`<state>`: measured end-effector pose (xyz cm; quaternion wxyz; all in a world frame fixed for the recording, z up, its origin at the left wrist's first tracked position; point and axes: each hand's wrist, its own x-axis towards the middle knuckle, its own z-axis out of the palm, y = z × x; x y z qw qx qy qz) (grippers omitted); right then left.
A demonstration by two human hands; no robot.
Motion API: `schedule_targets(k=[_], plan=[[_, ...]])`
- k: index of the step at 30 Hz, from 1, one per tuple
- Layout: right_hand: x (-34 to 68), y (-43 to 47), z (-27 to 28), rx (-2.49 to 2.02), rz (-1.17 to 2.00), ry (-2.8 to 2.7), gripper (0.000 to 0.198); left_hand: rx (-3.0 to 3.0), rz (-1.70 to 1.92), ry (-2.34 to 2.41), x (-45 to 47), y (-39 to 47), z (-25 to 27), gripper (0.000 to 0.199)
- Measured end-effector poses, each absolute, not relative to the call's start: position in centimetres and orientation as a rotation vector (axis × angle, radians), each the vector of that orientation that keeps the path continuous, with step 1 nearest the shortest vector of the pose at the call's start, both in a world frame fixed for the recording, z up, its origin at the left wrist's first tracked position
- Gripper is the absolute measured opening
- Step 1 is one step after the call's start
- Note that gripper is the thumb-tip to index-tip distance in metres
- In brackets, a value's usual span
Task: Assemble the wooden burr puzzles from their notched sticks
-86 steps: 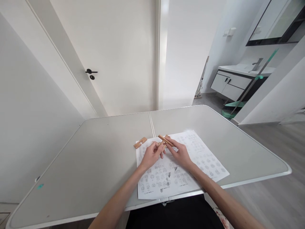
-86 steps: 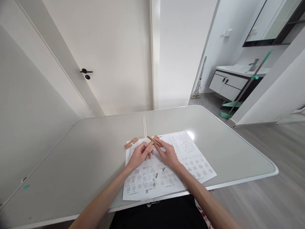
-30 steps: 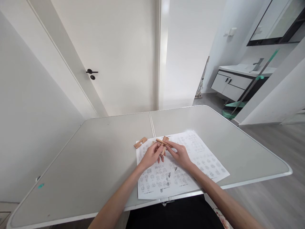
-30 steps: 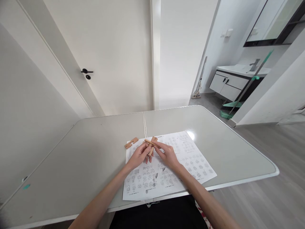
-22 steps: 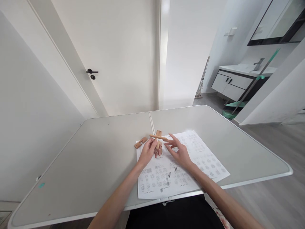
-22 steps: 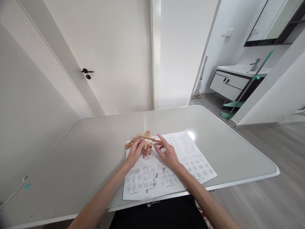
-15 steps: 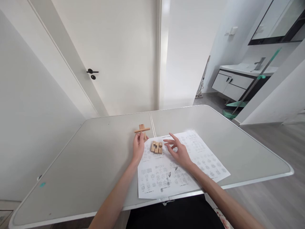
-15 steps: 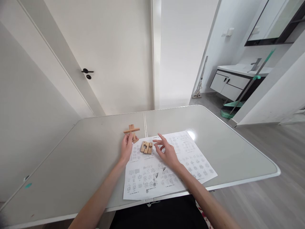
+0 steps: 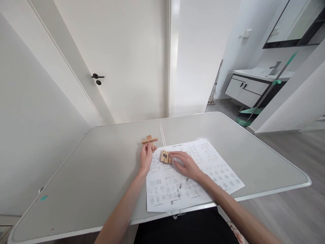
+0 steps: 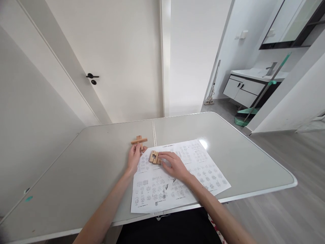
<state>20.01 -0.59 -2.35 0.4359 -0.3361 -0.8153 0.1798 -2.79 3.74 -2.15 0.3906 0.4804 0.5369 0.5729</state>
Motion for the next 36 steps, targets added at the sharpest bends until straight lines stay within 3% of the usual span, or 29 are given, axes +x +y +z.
schedule_targets(k=[13,36], plan=[[19.6,-0.9,-2.1,-0.681,0.361,-2.389,0.047,1.198,1.532,1.329,-2.5,4.3,-2.4,0.038],[19.5,-0.9,-2.2,-0.799,0.394,-2.301,0.047,1.442,1.473,1.493,-2.4,4.0,-2.2,0.032]])
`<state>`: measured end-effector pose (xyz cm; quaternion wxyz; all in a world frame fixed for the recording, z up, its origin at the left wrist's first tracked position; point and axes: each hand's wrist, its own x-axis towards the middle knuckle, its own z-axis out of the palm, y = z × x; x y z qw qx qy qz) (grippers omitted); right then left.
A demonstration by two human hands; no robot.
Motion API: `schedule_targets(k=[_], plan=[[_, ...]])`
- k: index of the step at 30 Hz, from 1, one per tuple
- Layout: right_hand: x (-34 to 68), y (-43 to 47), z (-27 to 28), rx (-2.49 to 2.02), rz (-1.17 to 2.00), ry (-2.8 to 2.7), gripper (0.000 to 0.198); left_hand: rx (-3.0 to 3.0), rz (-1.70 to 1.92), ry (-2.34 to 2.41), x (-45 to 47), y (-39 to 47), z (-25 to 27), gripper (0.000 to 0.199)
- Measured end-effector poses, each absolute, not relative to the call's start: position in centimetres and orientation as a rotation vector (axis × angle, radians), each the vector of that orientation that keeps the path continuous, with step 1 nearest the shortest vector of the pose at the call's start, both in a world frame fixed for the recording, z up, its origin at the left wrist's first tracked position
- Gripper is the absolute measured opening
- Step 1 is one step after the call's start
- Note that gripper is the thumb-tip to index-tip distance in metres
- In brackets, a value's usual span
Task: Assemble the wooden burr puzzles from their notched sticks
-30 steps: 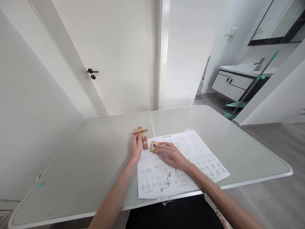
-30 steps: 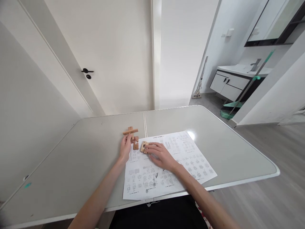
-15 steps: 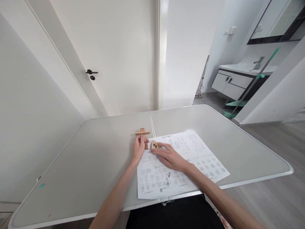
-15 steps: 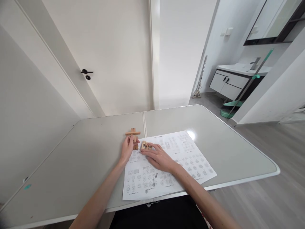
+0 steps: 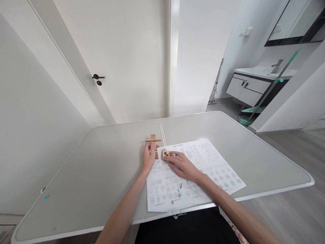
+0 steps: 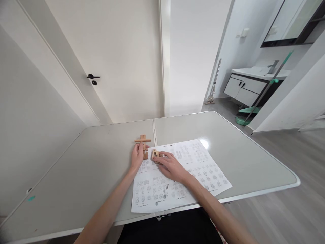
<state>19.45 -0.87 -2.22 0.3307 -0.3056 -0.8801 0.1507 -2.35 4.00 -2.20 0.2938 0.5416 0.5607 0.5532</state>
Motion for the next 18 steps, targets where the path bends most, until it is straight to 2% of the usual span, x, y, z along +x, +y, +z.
schedule_targets(k=[18], plan=[[19.41,-0.80,-2.40,-0.790,0.386,-2.301,0.045,1.414,1.459,1.486,-2.56,4.38,-2.34,0.032]])
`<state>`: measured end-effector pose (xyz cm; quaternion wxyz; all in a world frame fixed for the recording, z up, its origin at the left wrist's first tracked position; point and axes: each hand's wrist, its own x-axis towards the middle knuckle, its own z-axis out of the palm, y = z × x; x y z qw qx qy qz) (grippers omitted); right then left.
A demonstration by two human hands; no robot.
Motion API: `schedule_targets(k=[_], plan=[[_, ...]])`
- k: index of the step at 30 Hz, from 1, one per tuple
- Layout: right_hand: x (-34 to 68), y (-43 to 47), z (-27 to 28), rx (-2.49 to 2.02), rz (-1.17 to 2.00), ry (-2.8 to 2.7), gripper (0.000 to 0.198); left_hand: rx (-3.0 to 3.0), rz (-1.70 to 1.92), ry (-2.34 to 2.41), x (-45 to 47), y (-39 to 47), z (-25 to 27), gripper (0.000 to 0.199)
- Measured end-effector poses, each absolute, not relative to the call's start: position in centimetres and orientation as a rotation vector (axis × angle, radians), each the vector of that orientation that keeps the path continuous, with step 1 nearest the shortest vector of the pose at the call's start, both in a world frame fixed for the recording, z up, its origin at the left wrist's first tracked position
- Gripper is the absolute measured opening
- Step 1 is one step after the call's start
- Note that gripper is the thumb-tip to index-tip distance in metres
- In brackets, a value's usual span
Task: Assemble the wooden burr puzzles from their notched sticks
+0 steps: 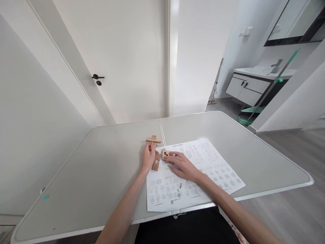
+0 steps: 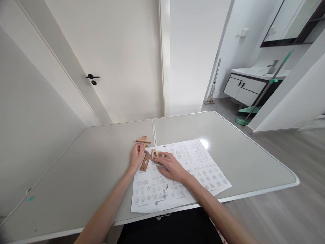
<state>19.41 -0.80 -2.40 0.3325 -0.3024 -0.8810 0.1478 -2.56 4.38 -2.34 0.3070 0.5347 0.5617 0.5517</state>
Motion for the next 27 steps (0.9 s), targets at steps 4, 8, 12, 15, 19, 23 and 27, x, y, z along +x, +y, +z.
schedule_targets(k=[4,8,12,15,19,23,27], plan=[[19.4,-0.7,-2.3,-0.741,0.343,-2.296,0.039,1.393,1.471,1.446,-2.6,4.3,-2.3,0.033],[18.8,-1.0,-1.4,-0.678,0.294,-2.325,0.033,1.384,1.502,1.401,-2.6,4.2,-2.2,0.032],[16.6,-1.7,-0.8,-0.693,0.274,-2.429,0.028,1.349,1.563,1.339,-2.5,4.2,-2.2,0.030],[14.8,-2.0,-1.2,-0.772,0.273,-2.483,0.025,1.305,1.592,1.277,-2.5,4.3,-2.2,0.031],[13.6,-1.8,-2.0,-0.808,0.268,-2.489,0.026,1.231,1.563,1.149,-2.4,4.4,-2.1,0.031],[13.9,-1.6,-2.2,-0.752,0.263,-2.494,0.024,1.139,1.509,1.037,-2.2,4.3,-2.0,0.032],[14.2,-1.7,-2.1,-0.703,0.263,-2.520,0.024,1.051,1.472,0.967,-1.9,4.1,-1.8,0.032]])
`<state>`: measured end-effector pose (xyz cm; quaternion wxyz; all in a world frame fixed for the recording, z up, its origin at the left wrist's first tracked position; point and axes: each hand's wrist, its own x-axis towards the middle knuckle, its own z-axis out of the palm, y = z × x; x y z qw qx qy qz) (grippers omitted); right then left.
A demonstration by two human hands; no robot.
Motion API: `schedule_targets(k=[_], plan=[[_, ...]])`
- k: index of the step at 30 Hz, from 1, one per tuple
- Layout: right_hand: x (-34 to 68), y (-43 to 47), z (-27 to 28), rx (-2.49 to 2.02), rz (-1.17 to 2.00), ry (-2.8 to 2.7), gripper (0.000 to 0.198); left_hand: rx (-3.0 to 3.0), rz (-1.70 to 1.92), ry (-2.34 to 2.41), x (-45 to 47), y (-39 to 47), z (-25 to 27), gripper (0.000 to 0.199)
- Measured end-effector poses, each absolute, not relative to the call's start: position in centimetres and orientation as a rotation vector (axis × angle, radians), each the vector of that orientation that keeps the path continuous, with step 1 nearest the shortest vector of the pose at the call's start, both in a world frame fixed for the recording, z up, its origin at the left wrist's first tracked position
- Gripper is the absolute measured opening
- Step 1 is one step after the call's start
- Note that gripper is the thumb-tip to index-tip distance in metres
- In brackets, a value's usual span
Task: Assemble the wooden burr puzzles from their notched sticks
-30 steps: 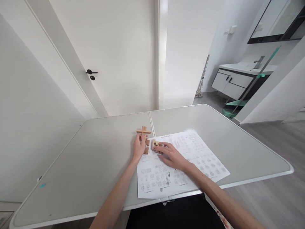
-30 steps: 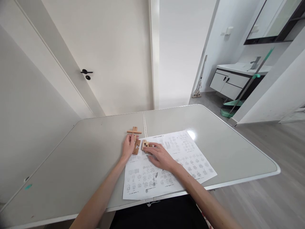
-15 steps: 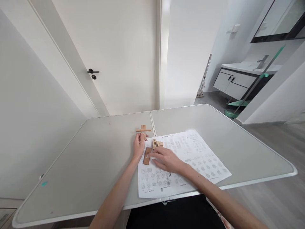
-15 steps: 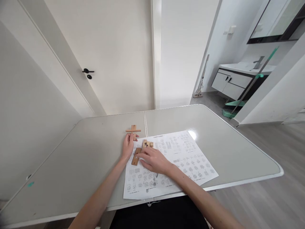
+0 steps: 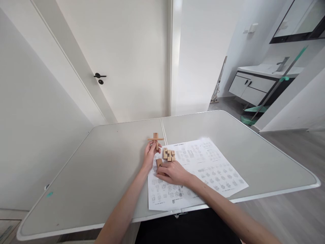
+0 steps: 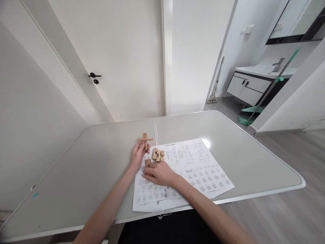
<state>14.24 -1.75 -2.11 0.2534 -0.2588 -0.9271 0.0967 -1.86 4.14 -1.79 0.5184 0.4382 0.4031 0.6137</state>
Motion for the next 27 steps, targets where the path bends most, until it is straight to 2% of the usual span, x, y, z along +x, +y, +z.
schedule_targets(k=[7,11,21,27], plan=[[14.2,-2.3,-2.5,-0.835,0.294,-2.495,0.011,0.920,1.462,0.903,-1.9,4.0,-1.6,0.032],[14.1,-2.6,-2.6,-0.940,0.240,-2.475,0.029,0.877,1.456,0.890,-2.1,4.1,-1.5,0.033],[14.0,-2.5,-2.9,-1.019,0.315,-2.483,0.048,0.802,1.470,0.865,-2.9,4.6,-1.7,0.029],[14.0,-2.5,-2.9,-1.024,0.358,-2.485,0.026,0.786,1.466,0.861,-2.9,4.6,-1.8,0.028]])
